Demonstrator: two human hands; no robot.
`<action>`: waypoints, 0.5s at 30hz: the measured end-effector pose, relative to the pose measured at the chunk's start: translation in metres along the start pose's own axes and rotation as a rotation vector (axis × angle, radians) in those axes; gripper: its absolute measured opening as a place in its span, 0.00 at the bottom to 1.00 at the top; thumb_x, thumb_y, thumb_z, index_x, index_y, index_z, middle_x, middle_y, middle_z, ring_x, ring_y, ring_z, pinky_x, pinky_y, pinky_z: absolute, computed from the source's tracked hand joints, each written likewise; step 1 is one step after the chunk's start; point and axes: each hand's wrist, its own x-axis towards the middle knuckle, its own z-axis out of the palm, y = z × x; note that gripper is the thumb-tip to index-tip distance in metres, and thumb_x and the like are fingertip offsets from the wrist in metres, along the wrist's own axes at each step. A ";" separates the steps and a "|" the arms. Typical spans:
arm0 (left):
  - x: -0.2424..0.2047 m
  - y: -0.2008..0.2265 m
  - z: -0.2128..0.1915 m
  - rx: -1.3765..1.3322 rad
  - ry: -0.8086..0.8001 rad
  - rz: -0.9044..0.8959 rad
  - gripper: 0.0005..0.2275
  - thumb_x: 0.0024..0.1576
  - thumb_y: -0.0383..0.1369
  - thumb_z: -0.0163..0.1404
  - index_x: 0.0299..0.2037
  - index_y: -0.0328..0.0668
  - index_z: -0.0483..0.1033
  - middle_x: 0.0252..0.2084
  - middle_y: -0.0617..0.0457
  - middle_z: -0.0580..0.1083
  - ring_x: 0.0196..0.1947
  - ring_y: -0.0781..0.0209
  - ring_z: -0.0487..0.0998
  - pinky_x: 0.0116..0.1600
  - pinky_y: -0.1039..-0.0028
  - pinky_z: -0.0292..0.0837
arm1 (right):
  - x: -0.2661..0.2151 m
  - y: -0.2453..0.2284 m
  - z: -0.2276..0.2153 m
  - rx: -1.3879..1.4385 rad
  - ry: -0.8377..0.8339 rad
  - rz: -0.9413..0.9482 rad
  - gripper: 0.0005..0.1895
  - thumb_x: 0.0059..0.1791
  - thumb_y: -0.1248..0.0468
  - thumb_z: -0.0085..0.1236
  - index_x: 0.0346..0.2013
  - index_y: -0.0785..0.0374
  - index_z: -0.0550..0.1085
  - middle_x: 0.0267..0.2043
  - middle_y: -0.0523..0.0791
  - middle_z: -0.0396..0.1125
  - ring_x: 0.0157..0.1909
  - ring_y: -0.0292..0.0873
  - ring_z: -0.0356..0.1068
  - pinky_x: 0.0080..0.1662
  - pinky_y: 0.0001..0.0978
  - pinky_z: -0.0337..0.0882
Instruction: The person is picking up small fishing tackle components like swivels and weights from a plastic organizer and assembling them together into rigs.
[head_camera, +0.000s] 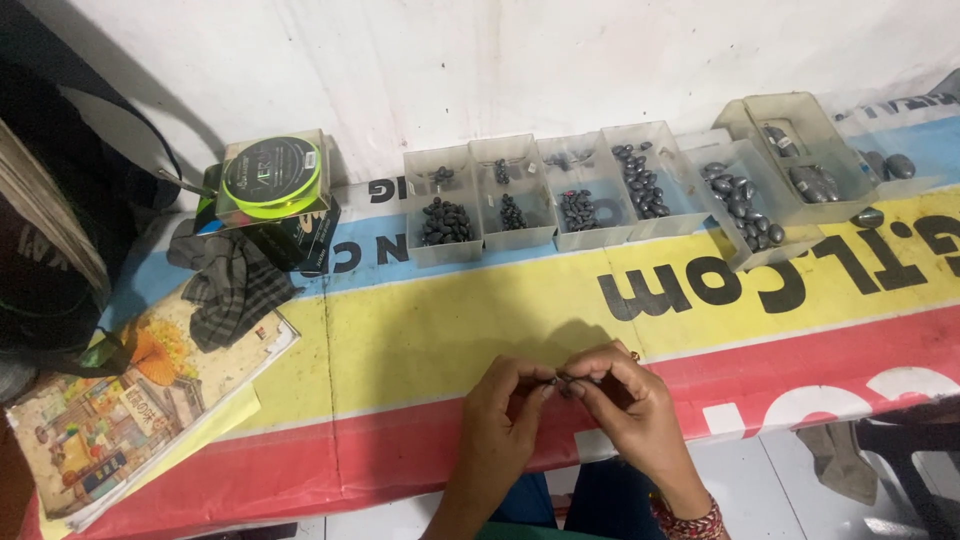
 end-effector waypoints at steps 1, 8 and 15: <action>0.000 -0.001 0.001 0.000 -0.002 0.000 0.04 0.60 0.24 0.52 0.42 0.40 0.76 0.39 0.51 0.76 0.40 0.60 0.80 0.45 0.74 0.80 | 0.000 0.002 -0.001 0.000 0.002 0.001 0.04 0.50 0.71 0.57 0.38 0.63 0.78 0.37 0.44 0.72 0.41 0.39 0.72 0.44 0.27 0.75; 0.000 0.005 0.000 0.018 -0.030 -0.013 0.04 0.60 0.25 0.53 0.43 0.41 0.77 0.39 0.50 0.76 0.41 0.59 0.80 0.46 0.74 0.80 | -0.004 0.007 -0.002 0.000 0.016 -0.008 0.06 0.50 0.71 0.56 0.40 0.63 0.78 0.37 0.44 0.73 0.41 0.39 0.73 0.44 0.27 0.76; 0.035 -0.017 -0.026 0.176 -0.064 -0.093 0.05 0.57 0.25 0.54 0.42 0.42 0.79 0.41 0.50 0.78 0.40 0.59 0.81 0.47 0.75 0.82 | -0.015 0.031 -0.006 0.092 0.284 0.055 0.08 0.49 0.71 0.59 0.43 0.62 0.77 0.40 0.43 0.74 0.43 0.37 0.73 0.47 0.26 0.75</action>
